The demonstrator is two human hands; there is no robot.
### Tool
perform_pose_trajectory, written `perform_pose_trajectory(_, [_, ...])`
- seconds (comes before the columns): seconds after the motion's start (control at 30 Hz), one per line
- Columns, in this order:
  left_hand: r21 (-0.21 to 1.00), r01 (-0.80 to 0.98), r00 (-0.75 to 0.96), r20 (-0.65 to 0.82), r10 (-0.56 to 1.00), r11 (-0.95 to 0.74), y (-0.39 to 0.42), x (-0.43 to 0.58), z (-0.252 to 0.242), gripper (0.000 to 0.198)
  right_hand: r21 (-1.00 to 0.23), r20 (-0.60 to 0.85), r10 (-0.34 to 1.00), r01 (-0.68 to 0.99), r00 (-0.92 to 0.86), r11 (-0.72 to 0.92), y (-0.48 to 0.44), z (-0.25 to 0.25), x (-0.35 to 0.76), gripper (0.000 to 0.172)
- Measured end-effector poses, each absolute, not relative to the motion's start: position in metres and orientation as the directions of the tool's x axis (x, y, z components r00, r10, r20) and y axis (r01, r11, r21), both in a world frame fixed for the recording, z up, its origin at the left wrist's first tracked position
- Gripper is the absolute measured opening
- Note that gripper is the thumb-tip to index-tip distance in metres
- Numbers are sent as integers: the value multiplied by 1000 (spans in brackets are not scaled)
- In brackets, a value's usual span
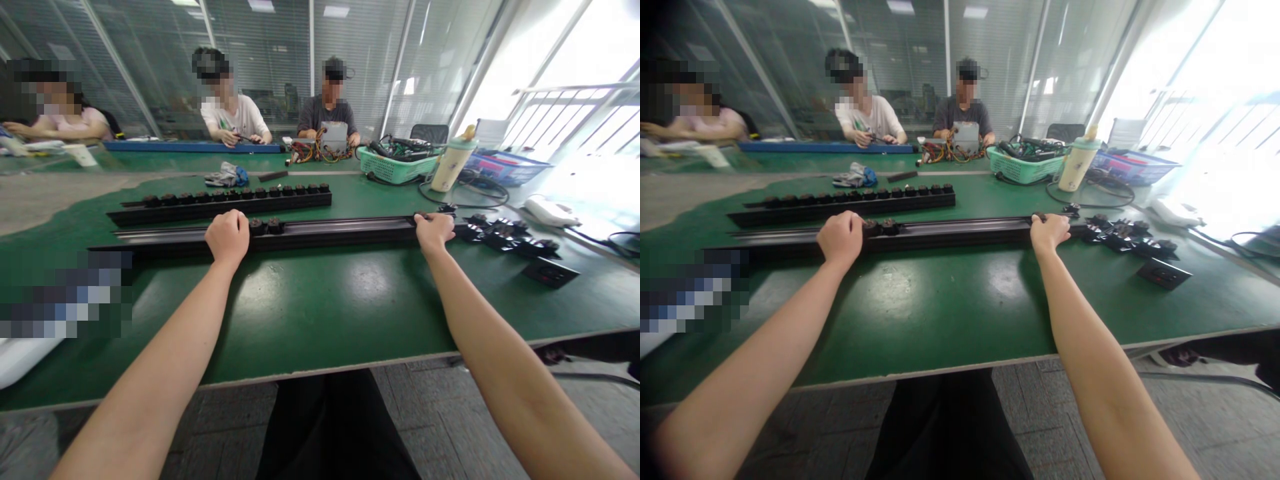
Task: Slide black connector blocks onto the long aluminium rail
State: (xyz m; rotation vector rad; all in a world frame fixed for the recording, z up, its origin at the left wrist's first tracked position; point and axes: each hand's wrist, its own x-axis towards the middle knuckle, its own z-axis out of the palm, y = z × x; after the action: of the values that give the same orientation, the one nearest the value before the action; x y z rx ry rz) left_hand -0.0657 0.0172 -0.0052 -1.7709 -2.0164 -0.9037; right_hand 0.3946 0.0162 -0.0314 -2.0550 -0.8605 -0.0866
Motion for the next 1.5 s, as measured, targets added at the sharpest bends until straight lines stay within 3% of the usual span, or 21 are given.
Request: perform_pose_trajectory(1.5, [253,967,-191,596,780,44,16,-64,-4,41,-532,451,592,734,668,-422,4,-28,393,29])
